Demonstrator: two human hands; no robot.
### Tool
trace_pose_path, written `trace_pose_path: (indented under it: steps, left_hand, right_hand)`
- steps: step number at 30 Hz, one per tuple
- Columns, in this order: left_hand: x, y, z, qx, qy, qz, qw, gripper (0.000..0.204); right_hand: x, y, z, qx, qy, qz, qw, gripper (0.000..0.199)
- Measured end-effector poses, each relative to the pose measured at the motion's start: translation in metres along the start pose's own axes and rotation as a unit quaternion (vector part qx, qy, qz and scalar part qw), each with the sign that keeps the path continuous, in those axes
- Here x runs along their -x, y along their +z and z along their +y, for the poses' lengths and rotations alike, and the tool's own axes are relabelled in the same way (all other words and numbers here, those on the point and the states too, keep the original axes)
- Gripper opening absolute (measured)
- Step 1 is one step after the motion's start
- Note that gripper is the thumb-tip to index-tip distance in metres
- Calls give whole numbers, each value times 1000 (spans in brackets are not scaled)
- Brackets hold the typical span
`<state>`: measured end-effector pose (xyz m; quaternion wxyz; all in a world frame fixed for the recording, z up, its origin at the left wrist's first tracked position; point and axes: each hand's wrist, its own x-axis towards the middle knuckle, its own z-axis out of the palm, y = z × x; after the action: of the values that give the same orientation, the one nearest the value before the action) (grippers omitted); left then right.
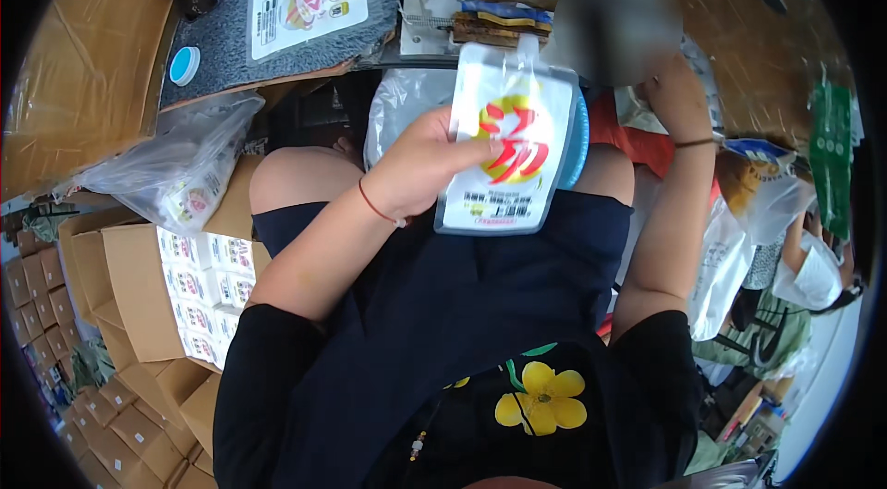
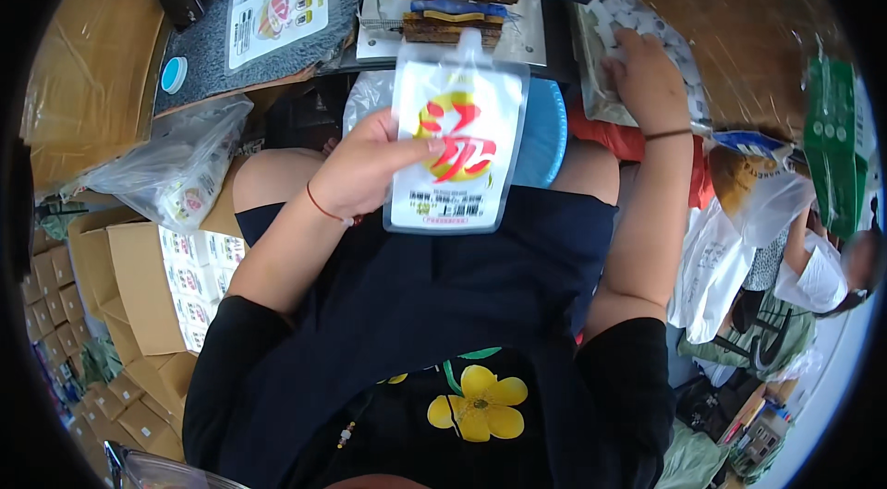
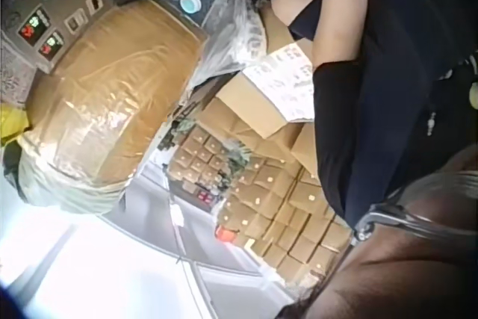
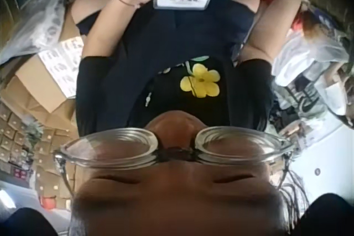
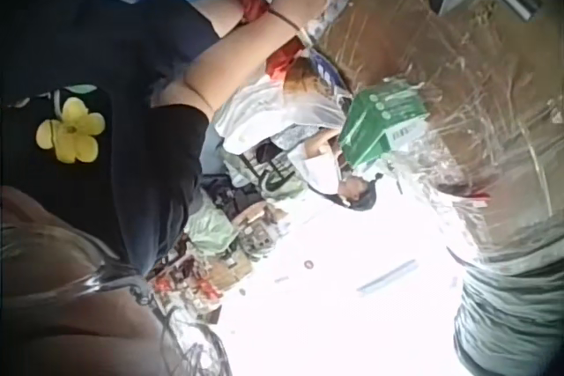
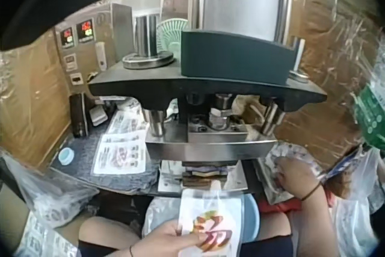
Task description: The recorder is using a vertical heat-sealing machine to seal the top edges of plastic pouches filled with liquid.
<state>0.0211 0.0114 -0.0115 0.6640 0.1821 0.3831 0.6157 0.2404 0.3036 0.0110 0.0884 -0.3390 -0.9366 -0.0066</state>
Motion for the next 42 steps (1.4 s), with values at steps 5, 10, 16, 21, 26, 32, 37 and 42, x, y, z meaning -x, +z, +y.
trace_pose_path:
  steps: [5,10,16,21,26,32,37,42]
  left_hand:
    - [-29,-9,29,23,-4,32,999,32]
    - [-35,-4,41,45,-21,49,998,36]
    - [-36,-88,85,-436,451,346,698,48]
    - [9,-118,89,-860,197,240,405,72]
    - [37,-94,66,-600,328,271,677,26]
    - [28,-41,42,-418,212,143,872,18]
    - [18,8,36,-394,70,73,914,25]
    - [16,13,11,-168,-8,-48,985,37]
  right_hand:
    - [8,14,-2,-133,33,69,988,37]
    - [8,17,-9,-111,61,101,987,32]
    - [7,17,-10,-108,51,165,979,28]
    - [40,6,-10,-171,91,221,956,15]
    - [52,-34,-63,-424,88,191,881,10]
    - [28,-56,-141,-526,-111,51,842,10]
    - [16,-65,-163,-494,-121,108,854,11]
    - [16,-71,-137,-449,-165,7,878,19]
